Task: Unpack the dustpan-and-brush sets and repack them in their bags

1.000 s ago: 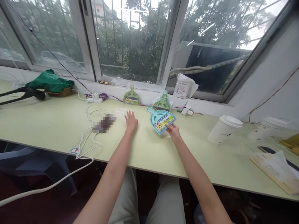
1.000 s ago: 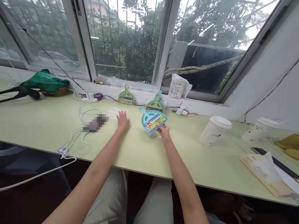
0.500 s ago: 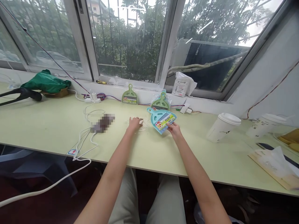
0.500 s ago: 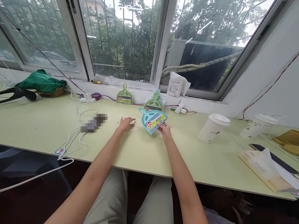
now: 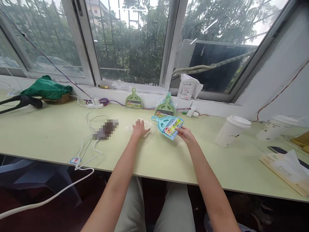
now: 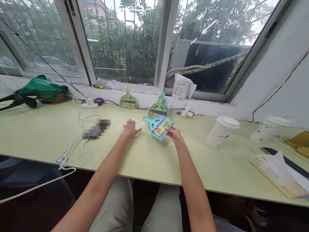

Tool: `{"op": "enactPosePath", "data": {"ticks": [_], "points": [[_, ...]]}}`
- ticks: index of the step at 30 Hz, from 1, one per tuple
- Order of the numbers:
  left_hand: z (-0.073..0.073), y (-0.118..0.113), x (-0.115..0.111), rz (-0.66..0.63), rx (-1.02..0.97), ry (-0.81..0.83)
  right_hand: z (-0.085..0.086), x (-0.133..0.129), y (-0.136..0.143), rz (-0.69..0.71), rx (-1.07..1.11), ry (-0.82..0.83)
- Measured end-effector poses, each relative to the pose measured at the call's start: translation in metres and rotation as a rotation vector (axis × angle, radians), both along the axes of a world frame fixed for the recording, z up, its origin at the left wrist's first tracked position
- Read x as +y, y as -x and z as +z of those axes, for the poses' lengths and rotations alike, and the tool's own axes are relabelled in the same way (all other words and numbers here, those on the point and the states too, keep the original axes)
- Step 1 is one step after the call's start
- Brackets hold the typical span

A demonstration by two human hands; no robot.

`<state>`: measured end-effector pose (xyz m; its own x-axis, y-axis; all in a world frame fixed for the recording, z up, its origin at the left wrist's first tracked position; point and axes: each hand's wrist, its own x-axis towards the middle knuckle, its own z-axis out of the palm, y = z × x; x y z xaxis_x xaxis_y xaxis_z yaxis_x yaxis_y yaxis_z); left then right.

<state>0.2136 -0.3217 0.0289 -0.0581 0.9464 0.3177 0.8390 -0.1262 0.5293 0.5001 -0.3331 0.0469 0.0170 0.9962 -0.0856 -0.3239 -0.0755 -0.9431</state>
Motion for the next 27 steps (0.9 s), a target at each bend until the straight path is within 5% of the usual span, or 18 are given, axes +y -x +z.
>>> {"op": "enactPosePath", "data": {"ticks": [4, 13, 21, 27], "points": [[-0.001, 0.010, 0.001, 0.026, 0.088, 0.102, -0.003, -0.004, 0.008, 0.120, -0.038, 0.066], [0.012, 0.006, 0.002, 0.126, -0.030, -0.110, -0.002, -0.014, 0.032, 0.092, -0.109, 0.041], [0.025, -0.030, -0.018, -0.095, 0.298, -0.227, -0.009, -0.028, 0.063, 0.059, -0.135, -0.092], [0.034, -0.055, -0.035, -0.210, 0.208, -0.383, -0.015, -0.038, 0.080, -0.002, -0.035, -0.177]]}}
